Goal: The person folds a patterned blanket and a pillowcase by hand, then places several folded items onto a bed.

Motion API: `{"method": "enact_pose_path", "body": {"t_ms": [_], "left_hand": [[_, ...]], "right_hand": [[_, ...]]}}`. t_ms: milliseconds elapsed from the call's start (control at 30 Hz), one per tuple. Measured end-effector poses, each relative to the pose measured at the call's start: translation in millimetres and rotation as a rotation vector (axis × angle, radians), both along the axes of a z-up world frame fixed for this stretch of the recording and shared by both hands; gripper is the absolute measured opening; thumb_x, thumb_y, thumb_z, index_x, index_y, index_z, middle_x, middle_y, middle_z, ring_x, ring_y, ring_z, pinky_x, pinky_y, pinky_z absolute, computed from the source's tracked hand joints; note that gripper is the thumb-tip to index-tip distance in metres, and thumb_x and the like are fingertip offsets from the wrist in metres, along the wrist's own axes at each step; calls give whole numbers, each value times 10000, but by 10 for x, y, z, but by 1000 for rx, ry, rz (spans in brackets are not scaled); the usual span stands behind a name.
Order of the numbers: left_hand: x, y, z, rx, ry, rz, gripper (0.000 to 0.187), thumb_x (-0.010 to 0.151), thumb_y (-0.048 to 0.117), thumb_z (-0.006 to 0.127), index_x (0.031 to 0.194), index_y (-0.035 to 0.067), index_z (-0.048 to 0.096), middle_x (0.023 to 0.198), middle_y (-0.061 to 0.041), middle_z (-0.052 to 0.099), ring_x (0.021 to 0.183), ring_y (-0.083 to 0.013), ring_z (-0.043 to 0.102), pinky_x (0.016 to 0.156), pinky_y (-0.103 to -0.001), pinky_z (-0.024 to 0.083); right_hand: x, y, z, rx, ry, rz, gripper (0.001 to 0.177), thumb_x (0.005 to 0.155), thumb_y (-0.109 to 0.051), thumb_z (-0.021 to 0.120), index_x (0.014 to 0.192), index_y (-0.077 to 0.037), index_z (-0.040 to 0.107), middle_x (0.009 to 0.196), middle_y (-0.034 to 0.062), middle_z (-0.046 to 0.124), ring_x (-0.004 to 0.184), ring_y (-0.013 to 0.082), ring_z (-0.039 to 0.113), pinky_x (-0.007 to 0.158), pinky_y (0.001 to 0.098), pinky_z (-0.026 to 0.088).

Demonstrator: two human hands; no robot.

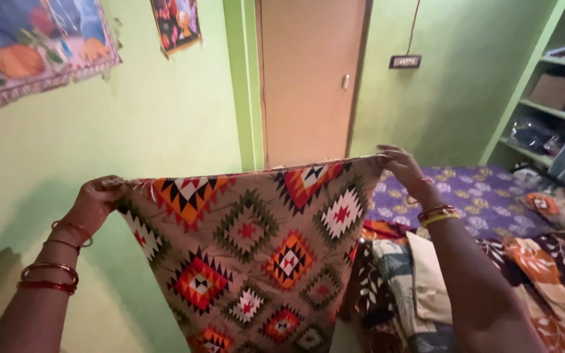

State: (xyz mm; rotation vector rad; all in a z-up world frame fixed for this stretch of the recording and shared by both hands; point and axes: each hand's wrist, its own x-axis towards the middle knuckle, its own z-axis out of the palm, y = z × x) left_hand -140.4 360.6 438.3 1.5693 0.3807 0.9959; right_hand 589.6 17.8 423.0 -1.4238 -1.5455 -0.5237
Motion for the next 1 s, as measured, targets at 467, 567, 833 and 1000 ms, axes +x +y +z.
{"method": "enact_pose_path", "body": {"t_ms": [467,567,833,1000], "left_hand": [[791,-17,-1637,-382,421,767,143,784,77,803,827,-42,737,748,-64,677,599,-151,577,515,-343,452],[1173,-268,-1913,-386,386,803,138,780,78,791,813,-42,733,719,-72,673,570,-143,585,492,-329,449],[1973,-1076,-2389,-558,131,407,113,839,149,808,880,57,756,737,-12,667,549,-89,559,480,-239,441],[2316,-1623,-2545,-546,176,476,155,856,194,822,864,66,735,739,4,660,574,-89,558,483,-241,441]], "right_hand": [[-692,244,-1755,-165,353,-439,206,848,-188,715,985,-99,840,789,87,743,659,131,679,612,293,531],[-1137,309,-2012,-248,687,-431,282,922,-299,745,924,-24,808,669,90,715,611,156,681,575,317,514],[-2211,512,-2418,-139,1334,191,166,917,-168,693,952,-12,735,760,23,714,577,99,645,497,250,507],[-2974,399,-2461,-232,1516,302,220,979,-219,694,939,-4,709,774,36,700,594,103,649,537,235,488]]}}
